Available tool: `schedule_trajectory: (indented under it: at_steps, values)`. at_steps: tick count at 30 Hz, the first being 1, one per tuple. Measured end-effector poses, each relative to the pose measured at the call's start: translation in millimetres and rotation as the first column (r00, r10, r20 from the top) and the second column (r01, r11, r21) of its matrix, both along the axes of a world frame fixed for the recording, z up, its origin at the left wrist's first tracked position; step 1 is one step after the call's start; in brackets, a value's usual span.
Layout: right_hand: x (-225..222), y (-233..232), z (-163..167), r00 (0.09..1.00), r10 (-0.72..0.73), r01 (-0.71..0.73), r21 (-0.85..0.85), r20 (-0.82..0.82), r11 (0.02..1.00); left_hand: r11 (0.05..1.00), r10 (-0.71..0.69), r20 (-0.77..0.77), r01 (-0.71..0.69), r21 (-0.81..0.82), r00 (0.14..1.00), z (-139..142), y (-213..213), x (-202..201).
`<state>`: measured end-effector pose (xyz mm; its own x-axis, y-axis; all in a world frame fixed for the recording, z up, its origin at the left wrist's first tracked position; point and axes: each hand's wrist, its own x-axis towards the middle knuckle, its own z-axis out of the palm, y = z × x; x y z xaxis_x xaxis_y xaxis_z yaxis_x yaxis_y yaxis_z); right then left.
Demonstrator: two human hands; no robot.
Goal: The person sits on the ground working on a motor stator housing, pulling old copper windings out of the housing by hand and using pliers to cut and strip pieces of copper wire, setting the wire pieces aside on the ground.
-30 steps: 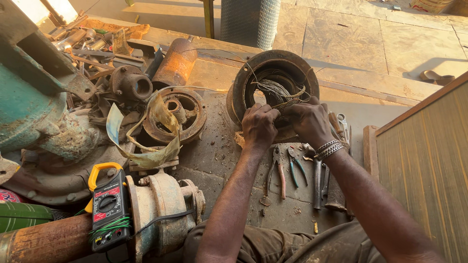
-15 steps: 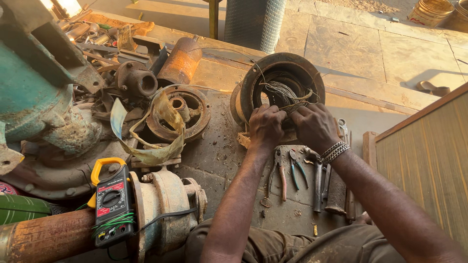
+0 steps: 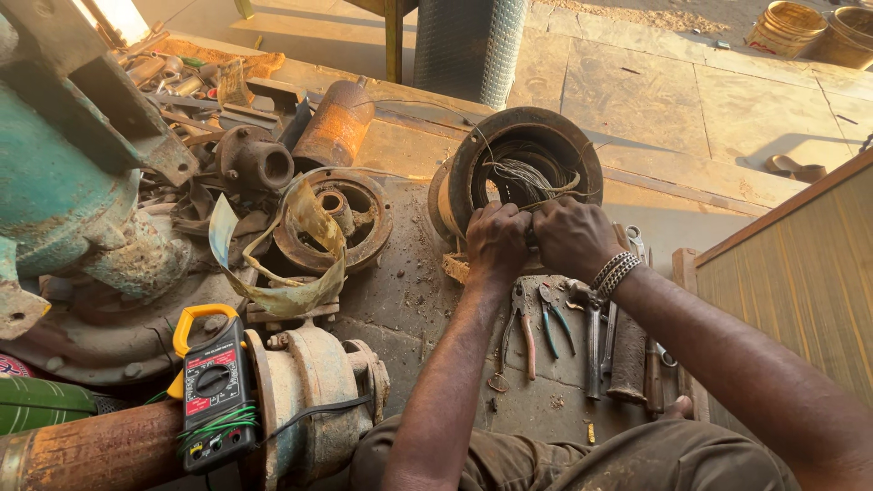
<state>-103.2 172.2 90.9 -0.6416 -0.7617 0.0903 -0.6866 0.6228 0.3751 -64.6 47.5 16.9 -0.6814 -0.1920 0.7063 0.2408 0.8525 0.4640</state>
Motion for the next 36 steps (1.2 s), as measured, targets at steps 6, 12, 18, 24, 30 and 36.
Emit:
schedule_trajectory:
  at_steps: [6,12,18,24,30,36]
  values:
    - [9.3,-13.5,15.3,0.886,-0.309,0.395,-0.211,0.347,0.894,1.0,0.026,-0.052,-0.025,0.016,0.998,-3.0,-0.7,1.5]
    - [12.1,-26.2,29.8,0.851,-0.312,0.457,-0.301,0.423,0.837,0.991,0.061,-0.076,-0.07,-0.111,0.995,-2.9,-0.3,5.7]
    - [18.5,-25.1,34.8,0.605,-0.391,0.781,-0.424,0.693,0.459,1.0,0.006,-0.117,-0.007,-0.012,0.993,-5.2,4.1,15.2]
    - [22.6,13.1,43.4,0.928,-0.142,0.284,-0.41,0.344,0.867,0.999,0.034,-0.039,-0.034,-0.011,0.999,-2.4,1.1,13.1]
    - [1.2,38.0,17.0,0.912,0.378,-0.407,-0.252,-0.157,0.878,0.999,0.024,-0.03,-0.026,-0.044,0.999,-5.8,-1.4,4.7]
    - [-40.8,33.1,2.9,0.78,0.569,-0.578,0.046,-0.26,0.815,0.998,0.017,-0.092,-0.022,-0.061,0.996,-13.0,-0.6,-8.4]
